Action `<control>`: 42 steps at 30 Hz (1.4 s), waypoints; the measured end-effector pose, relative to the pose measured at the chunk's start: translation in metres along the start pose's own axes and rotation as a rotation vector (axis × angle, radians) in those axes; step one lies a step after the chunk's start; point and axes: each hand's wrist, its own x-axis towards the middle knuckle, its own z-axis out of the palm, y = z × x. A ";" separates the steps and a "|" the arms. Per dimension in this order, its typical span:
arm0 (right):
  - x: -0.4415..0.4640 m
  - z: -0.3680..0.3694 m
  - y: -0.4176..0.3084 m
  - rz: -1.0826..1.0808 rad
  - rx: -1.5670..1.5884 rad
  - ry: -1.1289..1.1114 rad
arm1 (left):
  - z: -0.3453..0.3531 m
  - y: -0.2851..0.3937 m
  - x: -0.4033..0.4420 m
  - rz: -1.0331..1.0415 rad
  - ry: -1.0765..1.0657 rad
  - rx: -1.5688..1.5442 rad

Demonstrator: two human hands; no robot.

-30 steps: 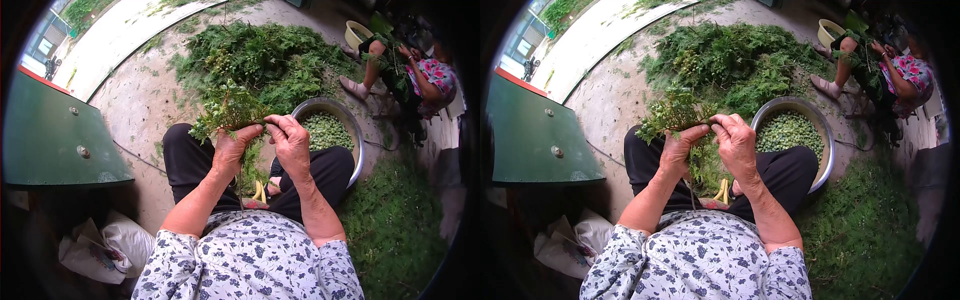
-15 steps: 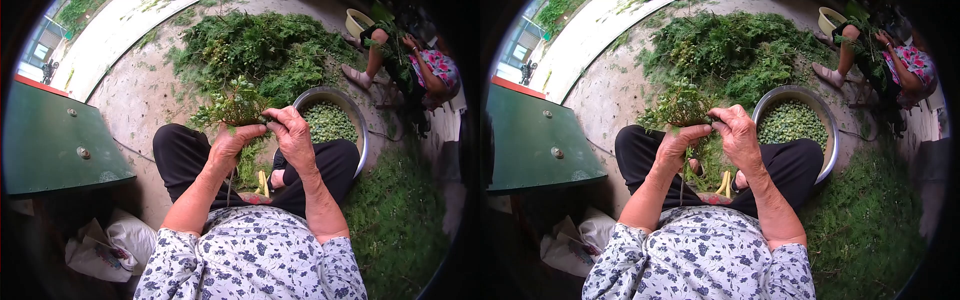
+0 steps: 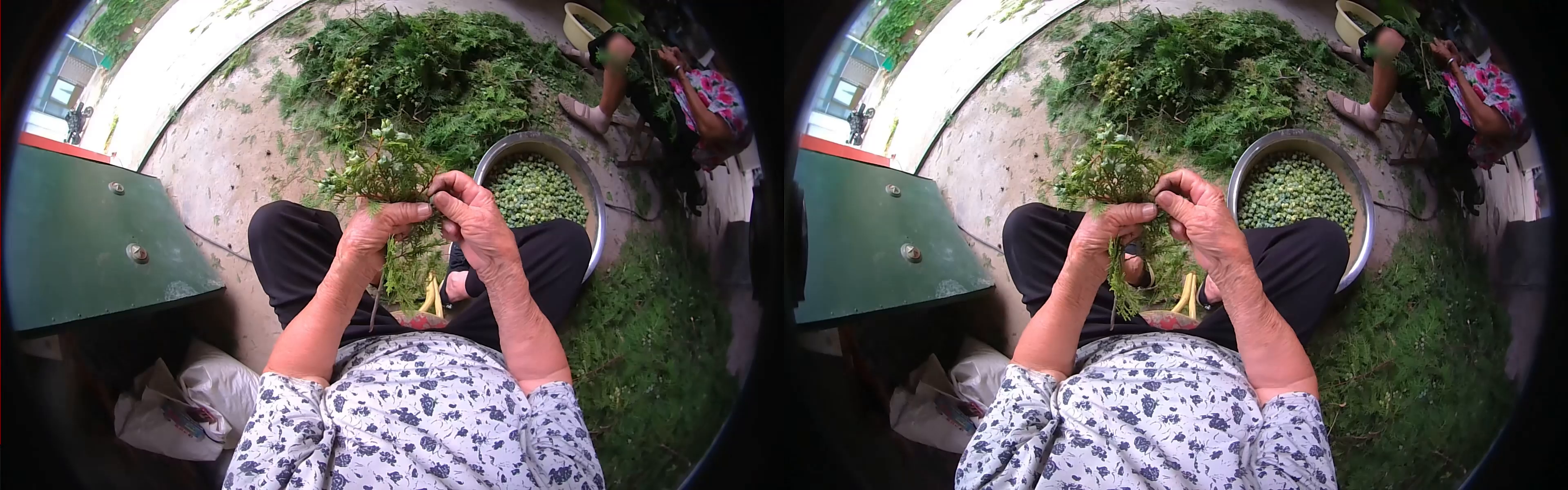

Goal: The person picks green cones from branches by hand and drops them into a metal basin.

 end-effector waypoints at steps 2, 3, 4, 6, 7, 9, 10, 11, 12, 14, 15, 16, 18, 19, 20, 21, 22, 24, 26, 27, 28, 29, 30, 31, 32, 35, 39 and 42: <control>0.002 0.000 0.006 -0.015 0.130 0.011 | -0.001 -0.001 0.001 -0.015 -0.002 0.005; 0.000 0.003 0.006 -0.014 0.130 0.010 | -0.001 -0.001 0.001 -0.029 -0.004 0.010; -0.003 0.009 0.005 -0.035 0.137 0.086 | 0.000 0.000 0.000 -0.029 -0.002 0.010; -0.006 0.015 0.007 -0.056 0.145 0.161 | 0.003 0.002 -0.002 -0.041 -0.008 -0.033; -0.007 0.016 0.011 -0.099 0.180 0.195 | 0.004 0.000 0.000 -0.042 -0.008 -0.032; -0.006 0.018 0.020 -0.332 -0.143 0.345 | 0.002 -0.007 0.004 -0.011 0.024 -0.033; -0.004 0.019 0.021 -0.332 -0.143 0.346 | 0.001 -0.009 0.005 -0.012 0.023 -0.033; -0.002 0.019 0.021 -0.610 -0.526 0.434 | 0.001 -0.011 0.005 -0.010 0.025 -0.033; -0.001 0.020 0.021 -0.882 -0.916 0.509 | 0.001 -0.012 0.005 -0.006 0.027 -0.034; 0.001 0.019 0.025 -0.840 -0.867 0.517 | 0.004 -0.016 0.007 0.026 0.058 -0.031; 0.002 0.017 0.027 -0.727 -0.753 0.498 | 0.007 -0.015 0.008 0.059 0.091 -0.029; 0.002 0.016 0.029 -0.615 -0.639 0.478 | 0.010 -0.013 0.005 0.059 0.091 -0.028; 0.000 0.015 0.028 -0.320 -0.176 0.426 | 0.016 -0.007 -0.002 0.043 0.096 -0.078; -0.004 0.011 0.023 -0.173 0.095 0.310 | 0.014 -0.007 -0.003 0.043 0.096 -0.077; -0.005 0.008 0.020 -0.024 0.362 0.190 | 0.009 -0.006 -0.005 0.015 0.086 -0.021; -0.003 0.007 0.018 -0.098 0.430 0.185 | 0.005 -0.006 -0.006 -0.013 0.076 0.034; 0.000 -0.001 0.017 -0.098 0.430 0.184 | 0.004 -0.004 -0.008 -0.012 0.076 0.034; 0.006 -0.019 0.011 -0.210 0.539 0.137 | 0.003 0.001 -0.012 -0.134 0.118 0.005; 0.005 -0.021 0.004 -0.212 0.525 0.248 | -0.001 0.002 -0.012 -0.147 0.108 0.059; 0.003 -0.021 0.001 -0.176 0.493 0.227 | 0.001 0.002 -0.012 -0.158 0.151 0.059; 0.001 -0.021 -0.001 -0.141 0.461 0.207 | 0.002 0.002 -0.012 -0.168 0.192 0.060; 0.001 -0.022 0.000 -0.144 0.443 0.133 | 0.001 0.000 -0.011 -0.169 0.192 0.061; -0.001 -0.023 0.001 -0.144 0.445 0.136 | -0.002 -0.002 -0.010 -0.156 0.158 0.040; -0.004 -0.024 0.002 -0.160 0.361 0.100 | -0.002 -0.001 -0.009 -0.141 0.125 0.018; -0.007 -0.024 0.003 -0.175 0.277 0.063 | -0.001 0.000 -0.011 -0.140 0.127 0.019; -0.010 -0.009 0.001 -0.263 -0.254 0.209 | 0.011 0.005 -0.017 -0.084 0.084 -0.020; -0.009 -0.002 0.004 -0.398 -0.673 0.298 | 0.008 -0.003 -0.011 0.027 0.093 0.052; -0.005 -0.006 0.012 -0.554 -0.768 0.302 | 0.010 -0.003 -0.013 0.040 0.072 0.096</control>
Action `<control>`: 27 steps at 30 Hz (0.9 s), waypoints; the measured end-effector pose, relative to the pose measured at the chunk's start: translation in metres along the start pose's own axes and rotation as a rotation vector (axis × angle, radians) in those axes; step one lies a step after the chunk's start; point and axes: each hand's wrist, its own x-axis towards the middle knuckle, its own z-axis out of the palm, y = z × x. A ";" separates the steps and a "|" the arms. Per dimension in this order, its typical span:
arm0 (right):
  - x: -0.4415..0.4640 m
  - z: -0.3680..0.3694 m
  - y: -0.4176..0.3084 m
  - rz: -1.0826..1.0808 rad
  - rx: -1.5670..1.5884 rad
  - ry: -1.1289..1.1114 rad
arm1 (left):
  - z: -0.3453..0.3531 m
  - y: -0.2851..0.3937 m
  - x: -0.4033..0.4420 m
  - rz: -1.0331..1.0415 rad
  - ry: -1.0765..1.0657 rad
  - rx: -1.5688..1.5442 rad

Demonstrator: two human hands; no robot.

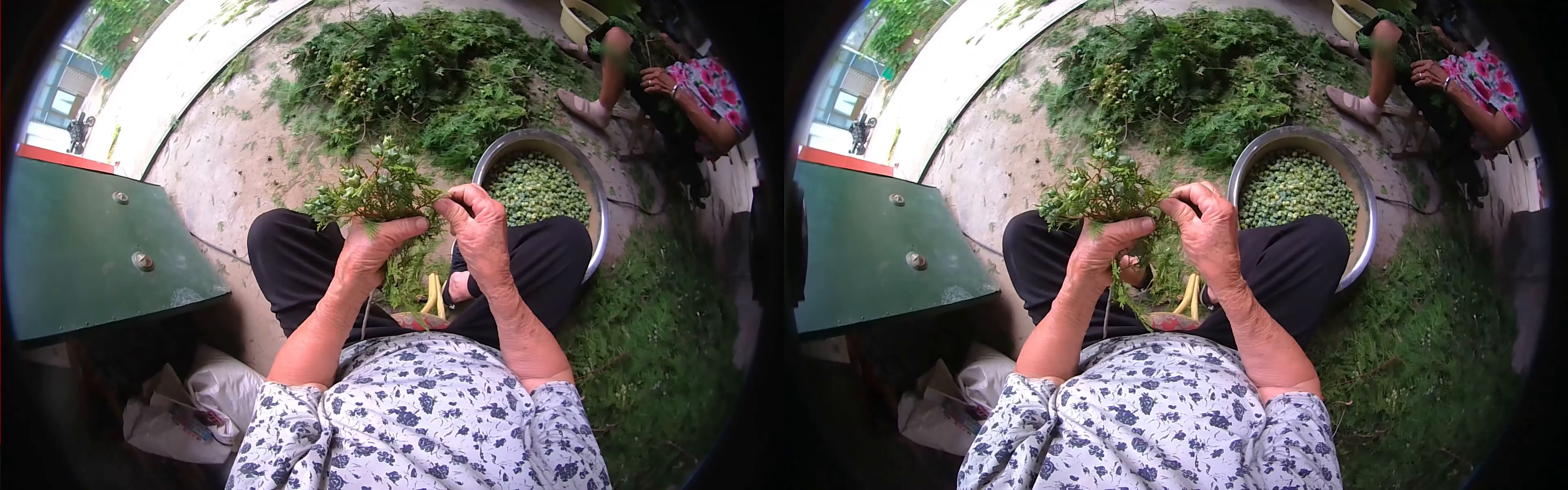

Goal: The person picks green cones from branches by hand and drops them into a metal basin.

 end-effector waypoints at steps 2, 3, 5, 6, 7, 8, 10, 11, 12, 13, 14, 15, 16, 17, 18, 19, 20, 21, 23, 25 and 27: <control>-0.001 -0.002 -0.004 0.491 0.601 0.071 | 0.000 0.000 -0.001 -0.004 0.015 0.008; 0.005 -0.010 0.006 0.527 0.896 0.119 | -0.005 0.002 -0.003 -0.035 0.016 0.008; 0.015 -0.020 0.010 0.466 1.019 0.080 | -0.009 0.002 -0.003 -0.083 0.040 -0.005; 0.018 -0.021 0.004 0.494 1.060 0.105 | -0.013 0.000 -0.001 -0.085 0.040 -0.004; 0.018 -0.020 -0.001 0.495 1.060 0.108 | -0.019 -0.002 0.002 -0.175 0.051 -0.045; 0.018 -0.017 -0.005 0.567 1.087 0.076 | -0.025 -0.006 0.006 -0.264 0.061 -0.086; 0.017 -0.015 -0.004 0.638 1.115 0.042 | -0.028 -0.010 0.009 -0.282 0.044 -0.110; 0.015 -0.013 0.002 0.649 1.070 -0.097 | -0.028 -0.011 0.008 -0.282 0.049 -0.098; 0.012 -0.012 0.006 0.659 1.023 -0.233 | -0.027 -0.010 0.007 -0.285 0.055 -0.083; 0.010 -0.010 0.007 0.664 0.999 -0.284 | -0.026 -0.009 0.006 -0.288 0.057 -0.080; 0.009 -0.010 0.006 0.664 1.001 -0.282 | -0.025 -0.009 0.006 -0.297 0.064 -0.071; 0.009 -0.010 0.003 0.672 0.977 -0.319 | -0.024 -0.008 0.006 -0.306 0.071 -0.062; 0.010 -0.011 0.001 0.679 0.951 -0.356 | -0.022 -0.005 0.004 -0.307 0.069 -0.060; 0.011 -0.012 -0.003 0.705 0.942 -0.371 | -0.018 0.000 0.002 -0.331 0.065 -0.060; 0.010 -0.012 -0.004 0.705 0.943 -0.371 | -0.017 0.002 0.000 -0.355 0.062 -0.060; 0.009 -0.012 -0.004 0.729 0.933 -0.373 | -0.016 0.003 0.000 -0.355 0.062 -0.061; 0.009 -0.012 -0.005 0.753 0.924 -0.376 | -0.014 0.002 0.000 -0.360 0.071 -0.072; 0.008 -0.011 -0.002 0.754 0.924 -0.376 | -0.013 0.002 0.000 -0.365 0.080 -0.083; 0.005 -0.009 0.007 0.675 0.954 -0.274 | -0.019 -0.002 0.004 -0.354 0.059 -0.078; 0.003 -0.006 -0.001 0.652 0.846 -0.172 | -0.023 -0.009 0.008 -0.343 0.036 -0.073; 0.000 0.001 -0.004 0.629 0.738 -0.074 | -0.021 -0.016 0.010 -0.220 0.018 -0.061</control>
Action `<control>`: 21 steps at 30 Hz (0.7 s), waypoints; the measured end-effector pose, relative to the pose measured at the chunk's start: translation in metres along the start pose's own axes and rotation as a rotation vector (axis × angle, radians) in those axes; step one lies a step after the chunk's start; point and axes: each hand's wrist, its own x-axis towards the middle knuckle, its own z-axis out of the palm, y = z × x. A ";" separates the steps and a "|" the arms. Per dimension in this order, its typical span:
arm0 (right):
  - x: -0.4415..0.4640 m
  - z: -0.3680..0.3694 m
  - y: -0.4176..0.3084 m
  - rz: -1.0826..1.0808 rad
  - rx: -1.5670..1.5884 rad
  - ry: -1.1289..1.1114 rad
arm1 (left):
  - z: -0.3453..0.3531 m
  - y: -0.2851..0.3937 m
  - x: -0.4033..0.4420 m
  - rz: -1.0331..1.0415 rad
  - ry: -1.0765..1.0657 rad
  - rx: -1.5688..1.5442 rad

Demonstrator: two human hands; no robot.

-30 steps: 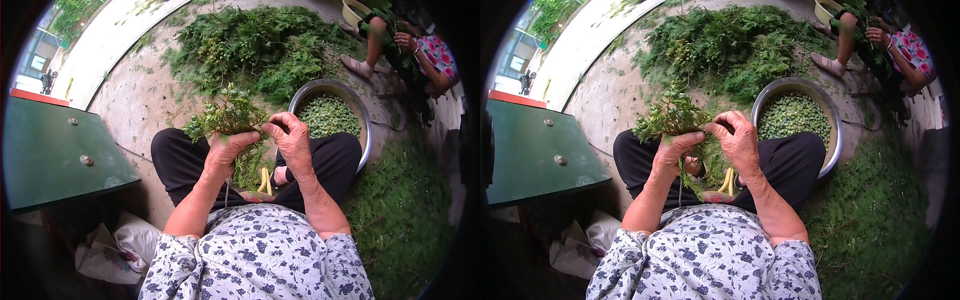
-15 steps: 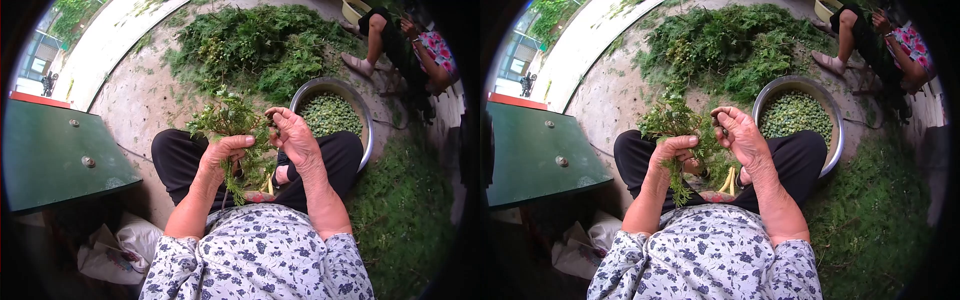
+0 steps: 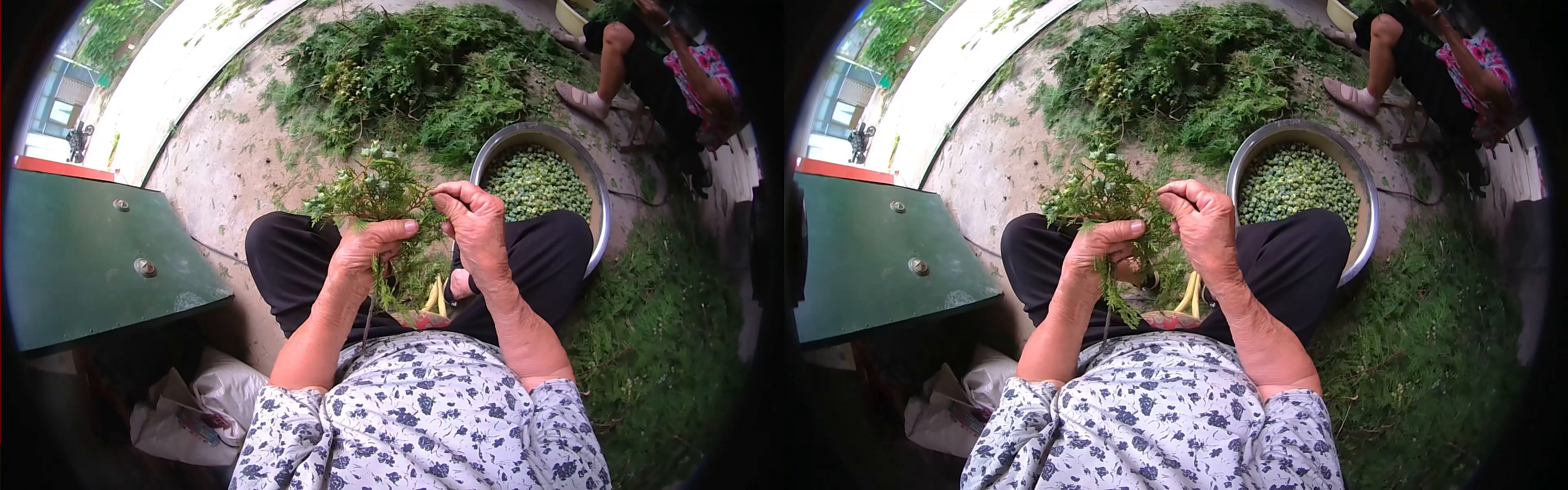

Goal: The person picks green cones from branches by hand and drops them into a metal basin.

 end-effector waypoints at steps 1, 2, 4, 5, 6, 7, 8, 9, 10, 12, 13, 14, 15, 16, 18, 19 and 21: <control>0.001 0.002 0.004 -0.286 -0.269 0.097 | 0.003 0.000 0.000 0.001 -0.001 0.001; 0.001 0.003 0.006 -0.572 -0.539 0.195 | 0.008 0.002 -0.001 0.024 -0.007 0.005; -0.001 0.001 -0.001 -0.697 -0.723 0.269 | 0.019 0.007 -0.008 0.061 -0.011 0.029; -0.002 -0.001 -0.005 -0.821 -0.907 0.342 | 0.017 0.008 -0.009 0.063 -0.013 0.028; 0.002 -0.009 -0.011 -0.731 -0.765 0.412 | 0.014 0.008 -0.008 0.026 0.009 0.007; 0.007 -0.025 -0.016 -0.611 -0.672 0.419 | 0.010 0.008 -0.007 -0.011 0.032 -0.014; 0.014 -0.040 -0.018 -0.664 -0.685 0.422 | 0.007 0.008 -0.004 -0.039 0.025 -0.072; 0.008 -0.042 -0.033 -0.616 -0.719 0.408 | 0.004 0.008 -0.002 -0.039 0.026 -0.072; 0.009 -0.049 -0.044 -0.659 -0.693 0.398 | -0.001 0.008 0.000 -0.039 0.013 -0.113; 0.010 -0.077 -0.061 -0.713 -0.915 0.492 | -0.011 0.004 0.009 0.015 -0.019 -0.123; 0.011 -0.093 -0.067 -0.674 -1.004 0.589 | -0.015 0.003 0.010 0.016 -0.019 -0.126; 0.011 -0.110 -0.073 -0.718 -1.177 0.604 | -0.018 0.002 0.010 0.033 -0.107 -0.183; 0.012 -0.133 -0.075 -0.683 -1.335 0.639 | -0.022 0.001 0.012 0.050 -0.197 -0.238; 0.012 -0.147 -0.075 -0.643 -1.419 0.745 | -0.026 0.000 0.015 0.052 -0.238 -0.253; 0.012 -0.156 -0.074 -0.599 -1.502 0.851 | -0.027 -0.001 0.016 0.099 -0.256 -0.286; 0.010 -0.155 -0.074 -0.588 -1.433 0.861 | -0.027 0.000 0.016 0.148 -0.273 -0.317; 0.005 -0.144 -0.070 -0.641 -1.332 0.807 | -0.029 0.001 0.016 0.152 -0.277 -0.316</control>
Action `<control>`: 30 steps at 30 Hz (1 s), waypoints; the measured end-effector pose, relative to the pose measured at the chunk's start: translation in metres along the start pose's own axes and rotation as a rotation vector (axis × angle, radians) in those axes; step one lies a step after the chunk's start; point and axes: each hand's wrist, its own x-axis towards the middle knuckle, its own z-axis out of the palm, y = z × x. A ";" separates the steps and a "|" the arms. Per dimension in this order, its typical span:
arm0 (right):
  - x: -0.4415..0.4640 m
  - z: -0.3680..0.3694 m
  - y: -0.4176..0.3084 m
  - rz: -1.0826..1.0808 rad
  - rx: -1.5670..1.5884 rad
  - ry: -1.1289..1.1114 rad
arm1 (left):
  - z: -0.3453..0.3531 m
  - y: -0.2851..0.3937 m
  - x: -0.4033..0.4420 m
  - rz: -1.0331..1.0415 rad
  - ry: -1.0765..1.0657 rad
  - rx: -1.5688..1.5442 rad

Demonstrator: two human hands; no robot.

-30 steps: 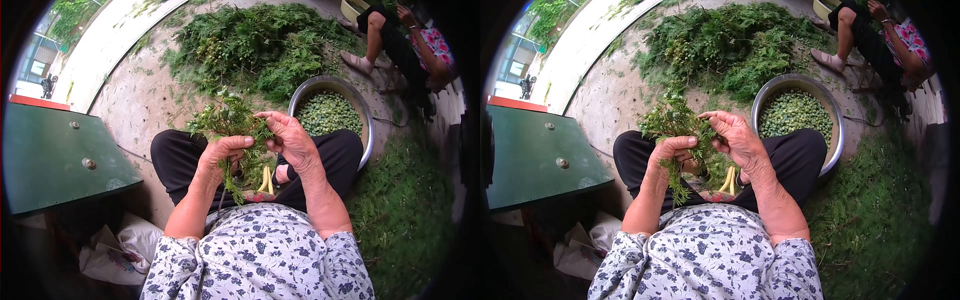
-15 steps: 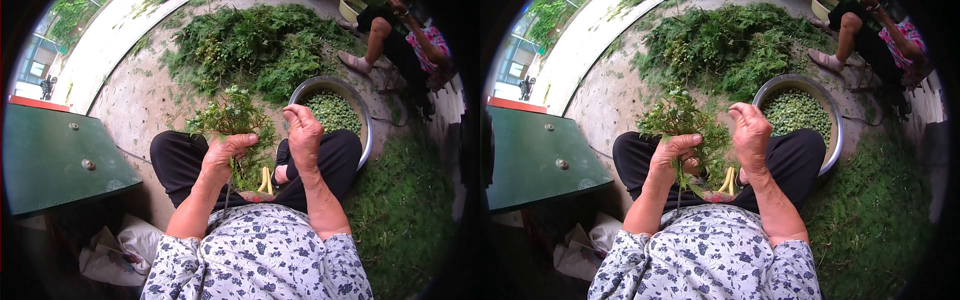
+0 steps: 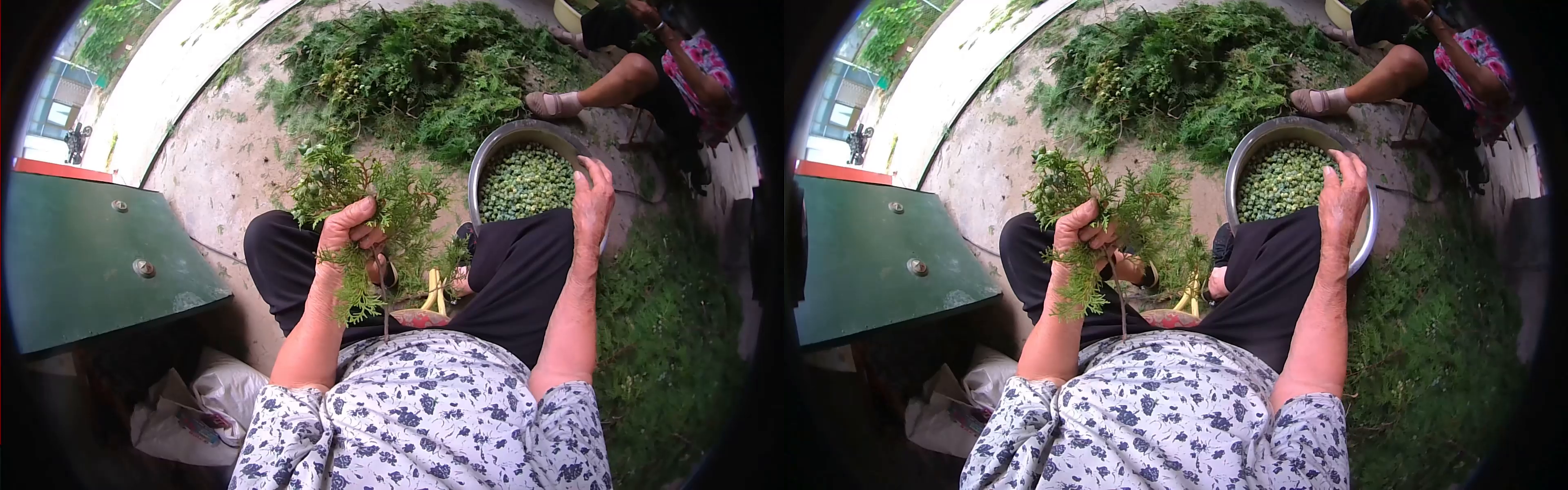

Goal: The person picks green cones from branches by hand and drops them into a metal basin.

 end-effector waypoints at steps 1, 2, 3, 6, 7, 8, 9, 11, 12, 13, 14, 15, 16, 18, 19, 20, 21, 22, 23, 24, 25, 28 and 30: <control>-0.005 0.002 -0.010 0.038 0.168 -0.068 | 0.000 0.000 0.000 0.005 -0.006 -0.013; -0.011 0.005 -0.021 0.077 0.336 -0.137 | 0.000 0.000 0.000 0.010 -0.012 -0.027; -0.019 0.008 -0.035 0.226 0.573 -0.291 | -0.001 0.000 0.000 0.006 -0.011 -0.024; -0.047 0.028 -0.069 0.467 1.189 -0.659 | -0.003 0.000 0.003 0.030 -0.139 -0.084; -0.055 0.034 -0.081 0.508 1.270 -0.734 | -0.003 0.000 0.004 0.030 -0.140 -0.082; -0.061 0.038 -0.091 0.549 1.350 -0.810 | -0.002 0.000 0.003 0.030 -0.126 -0.090; -0.065 0.041 -0.099 0.547 1.350 -0.810 | -0.002 -0.001 0.003 0.032 -0.112 -0.099; -0.071 0.046 -0.109 0.708 1.509 -0.953 | 0.002 -0.001 0.001 0.016 -0.048 -0.074; -0.072 0.048 -0.108 0.704 1.508 -0.955 | 0.004 0.000 0.000 0.002 0.017 -0.051; -0.073 0.050 -0.105 0.663 1.475 -0.908 | 0.008 0.003 -0.001 0.007 0.016 -0.053; -0.073 0.051 -0.105 0.621 1.441 -0.862 | 0.014 0.006 -0.003 -0.010 0.072 -0.022; -0.073 0.048 -0.107 0.626 1.420 -0.810 | 0.018 0.008 -0.004 -0.029 0.128 0.010; -0.071 0.044 -0.109 0.622 1.418 -0.813 | 0.022 0.007 -0.005 -0.025 0.127 0.007; -0.068 0.036 -0.114 0.443 1.280 -0.759 | 0.027 0.003 -0.007 0.053 0.233 0.171; -0.069 0.034 -0.117 0.442 1.279 -0.755 | 0.024 0.003 -0.006 0.025 0.203 0.257; -0.071 0.032 -0.121 0.438 1.278 -0.762 | 0.026 0.003 -0.007 0.031 0.207 0.253; -0.072 0.030 -0.128 0.408 1.274 -0.732 | 0.033 0.003 -0.009 -0.008 0.179 0.242; -0.074 0.027 -0.133 0.378 1.271 -0.701 | 0.038 0.003 -0.010 -0.046 0.152 0.231; -0.074 0.024 -0.135 0.381 1.290 -0.741 | 0.038 0.004 -0.010 -0.041 0.134 0.252; -0.075 0.026 -0.135 0.378 1.291 -0.747 | 0.040 0.002 -0.009 -0.037 0.137 0.250; -0.076 0.028 -0.133 0.345 1.283 -0.756 | 0.042 0.000 -0.008 -0.015 0.166 0.335; -0.079 0.032 -0.136 0.321 1.328 -0.770 | 0.044 -0.003 -0.007 0.053 0.195 0.474; -0.080 0.032 -0.138 0.290 1.302 -0.749 | 0.046 -0.005 -0.006 0.141 0.189 0.589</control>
